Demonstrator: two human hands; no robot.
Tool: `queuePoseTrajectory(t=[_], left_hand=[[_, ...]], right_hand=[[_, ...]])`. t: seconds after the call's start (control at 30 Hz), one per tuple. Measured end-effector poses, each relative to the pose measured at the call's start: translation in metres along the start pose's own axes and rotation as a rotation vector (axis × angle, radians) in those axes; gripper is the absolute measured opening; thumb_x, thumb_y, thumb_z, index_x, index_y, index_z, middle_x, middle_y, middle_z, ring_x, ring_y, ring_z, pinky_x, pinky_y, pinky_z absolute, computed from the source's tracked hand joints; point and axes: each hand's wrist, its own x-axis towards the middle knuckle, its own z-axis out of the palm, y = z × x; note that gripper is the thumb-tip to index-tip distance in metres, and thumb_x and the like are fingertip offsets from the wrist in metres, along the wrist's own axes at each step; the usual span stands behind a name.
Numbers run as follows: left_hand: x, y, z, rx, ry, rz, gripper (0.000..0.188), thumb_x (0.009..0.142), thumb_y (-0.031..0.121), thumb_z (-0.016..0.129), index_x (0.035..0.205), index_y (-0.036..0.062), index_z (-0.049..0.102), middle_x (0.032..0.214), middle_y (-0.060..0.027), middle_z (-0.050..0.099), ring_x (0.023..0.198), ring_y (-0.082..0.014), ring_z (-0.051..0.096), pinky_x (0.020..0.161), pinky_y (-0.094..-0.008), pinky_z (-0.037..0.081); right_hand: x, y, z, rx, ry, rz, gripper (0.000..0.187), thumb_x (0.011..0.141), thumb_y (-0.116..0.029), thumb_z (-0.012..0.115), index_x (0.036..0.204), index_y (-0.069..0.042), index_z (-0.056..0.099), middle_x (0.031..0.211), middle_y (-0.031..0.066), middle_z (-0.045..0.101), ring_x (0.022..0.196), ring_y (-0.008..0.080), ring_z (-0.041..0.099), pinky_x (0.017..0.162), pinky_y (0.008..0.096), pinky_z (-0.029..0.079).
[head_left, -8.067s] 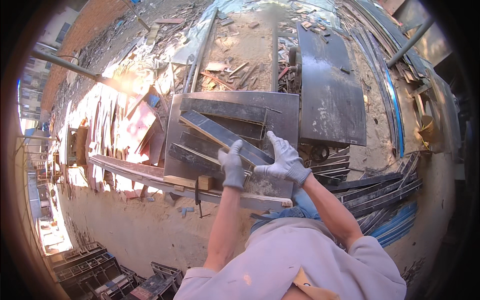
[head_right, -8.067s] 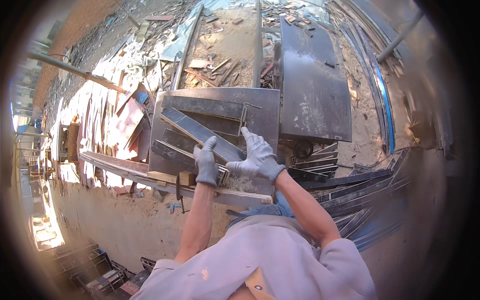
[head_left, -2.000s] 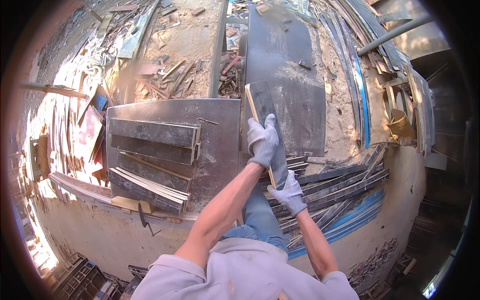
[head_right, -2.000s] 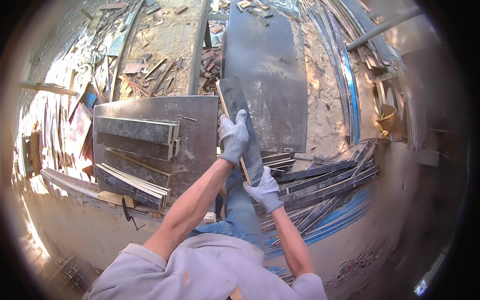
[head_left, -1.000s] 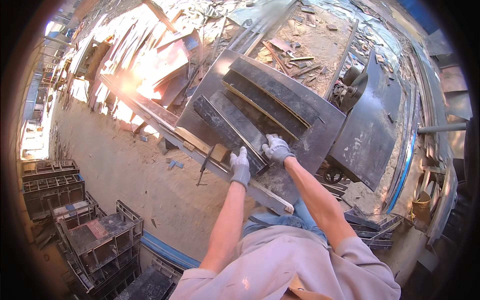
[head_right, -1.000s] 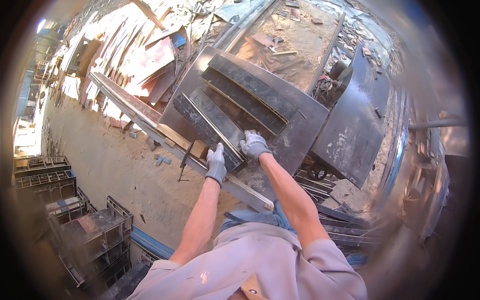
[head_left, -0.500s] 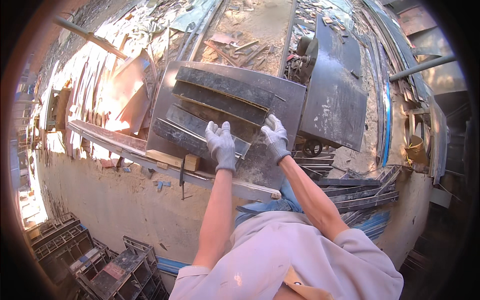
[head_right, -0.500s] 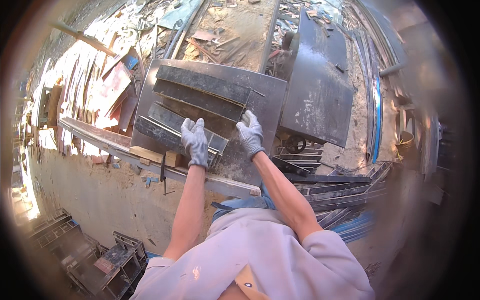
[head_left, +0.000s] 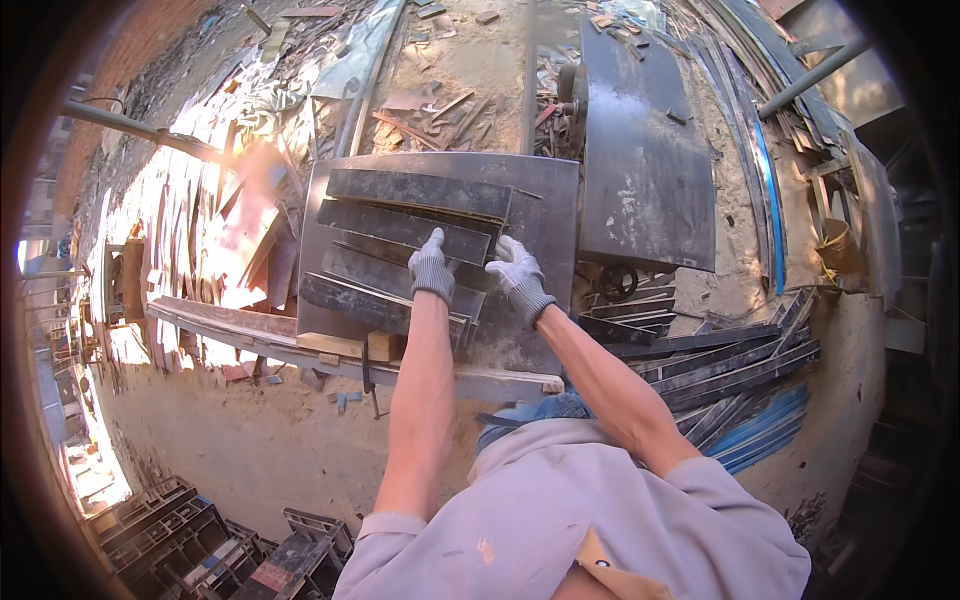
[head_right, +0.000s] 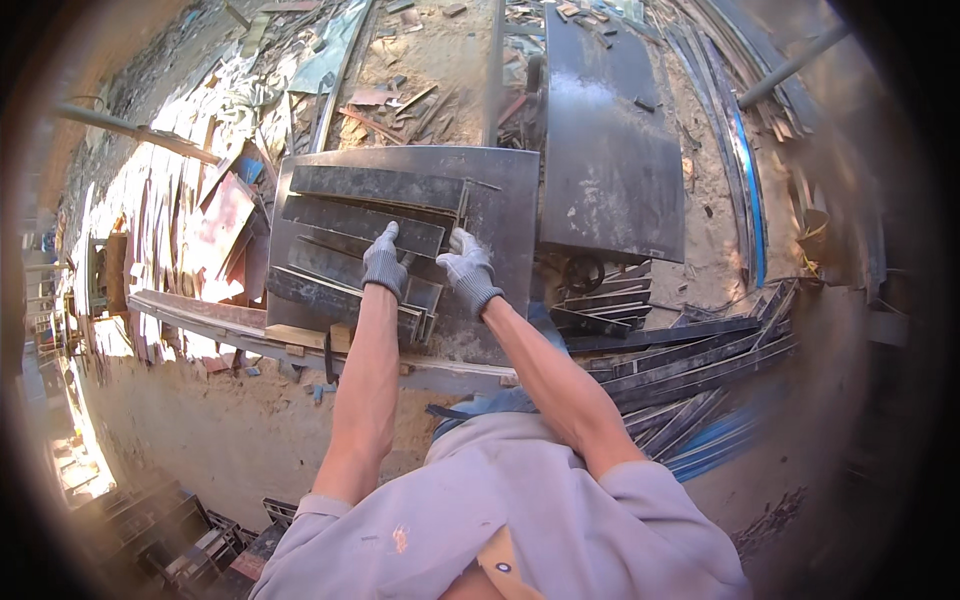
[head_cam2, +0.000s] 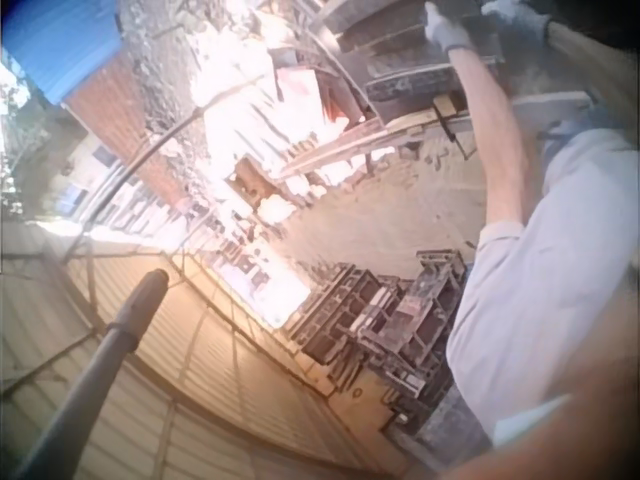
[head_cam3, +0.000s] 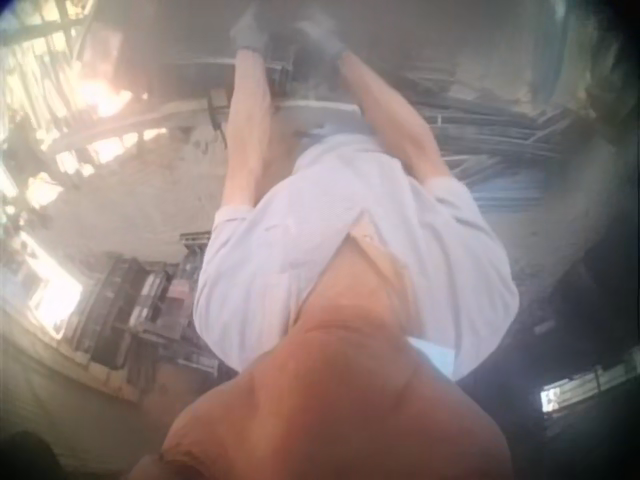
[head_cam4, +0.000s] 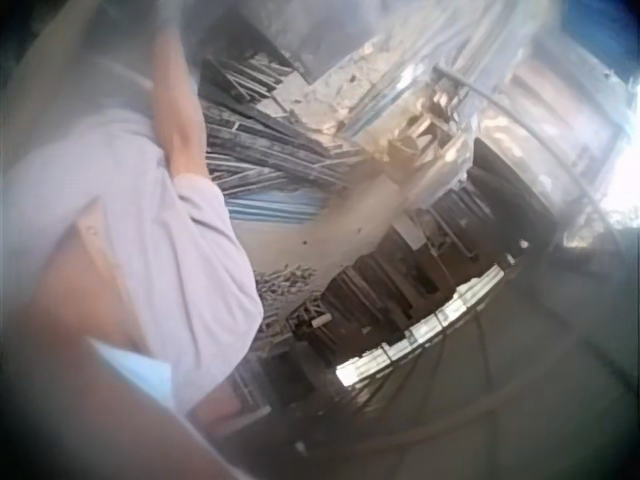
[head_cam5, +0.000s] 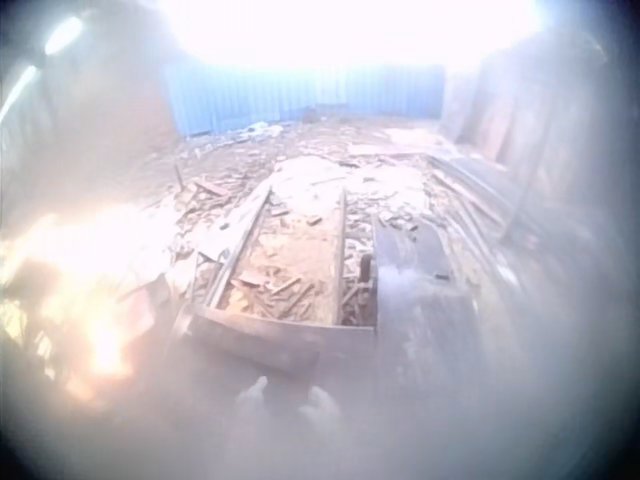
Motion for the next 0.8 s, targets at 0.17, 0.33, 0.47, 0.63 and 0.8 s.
queuePoseTrajectory(t=[0.17, 0.33, 0.47, 0.63, 0.8], left_hand=[[-0.025, 0.008, -0.037, -0.005, -0.049, 0.096, 0.041, 0.090, 0.016, 0.082, 0.123, 0.0018, 0.063, 0.109, -0.0105, 0.071, 0.093, -0.0255, 0.072, 0.081, -0.0421, 0.062], [-0.143, -0.049, -0.037, -0.010, -0.033, 0.527, 0.038, 0.093, 0.007, 0.079, 0.126, 0.0011, 0.060, 0.111, -0.0085, 0.071, 0.091, -0.0177, 0.068, 0.083, -0.0336, 0.058], [-0.220, -0.057, -0.022, 0.049, -0.285, 0.408, 0.045, 0.098, 0.023, 0.081, 0.132, 0.0027, 0.059, 0.119, -0.0059, 0.069, 0.105, -0.0142, 0.065, 0.092, -0.0324, 0.056], [-0.194, -0.018, -0.013, -0.324, -0.869, 0.075, 0.055, 0.100, 0.048, 0.076, 0.131, 0.0063, 0.058, 0.120, -0.0072, 0.066, 0.108, -0.0163, 0.064, 0.096, -0.0358, 0.054], [-0.206, 0.000, 0.034, -0.182, -0.773, 0.047, 0.046, 0.101, 0.031, 0.075, 0.133, 0.0035, 0.059, 0.119, -0.0097, 0.069, 0.101, -0.0195, 0.070, 0.095, -0.0364, 0.057]], right_hand=[[-0.048, -0.062, -0.026, -0.209, -0.287, 0.198, 0.077, 0.090, -0.028, 0.085, 0.152, 0.001, 0.050, 0.144, 0.0221, 0.065, 0.132, 0.0302, 0.064, 0.112, 0.0394, 0.052], [-0.090, -0.154, -0.041, -0.754, -0.515, -0.131, 0.129, 0.073, -0.067, 0.089, 0.166, 0.000, 0.028, 0.161, 0.0285, 0.046, 0.148, 0.0380, 0.050, 0.122, 0.0443, 0.042], [-0.104, -0.152, -0.079, -0.837, -0.686, -0.052, 0.151, 0.062, -0.067, 0.094, 0.169, 0.003, 0.014, 0.165, 0.0326, 0.038, 0.154, 0.0412, 0.041, 0.126, 0.0429, 0.037], [-0.145, -0.171, -0.125, -0.601, -0.538, 0.095, 0.090, 0.071, -0.028, 0.093, 0.143, 0.004, 0.048, 0.118, 0.0182, 0.070, 0.111, 0.0238, 0.068, 0.101, 0.0372, 0.055], [-0.190, -0.147, -0.167, -0.523, -0.517, 0.155, 0.090, 0.068, -0.034, 0.095, 0.141, 0.001, 0.056, 0.121, 0.0112, 0.070, 0.110, 0.0159, 0.064, 0.101, 0.0335, 0.053]])
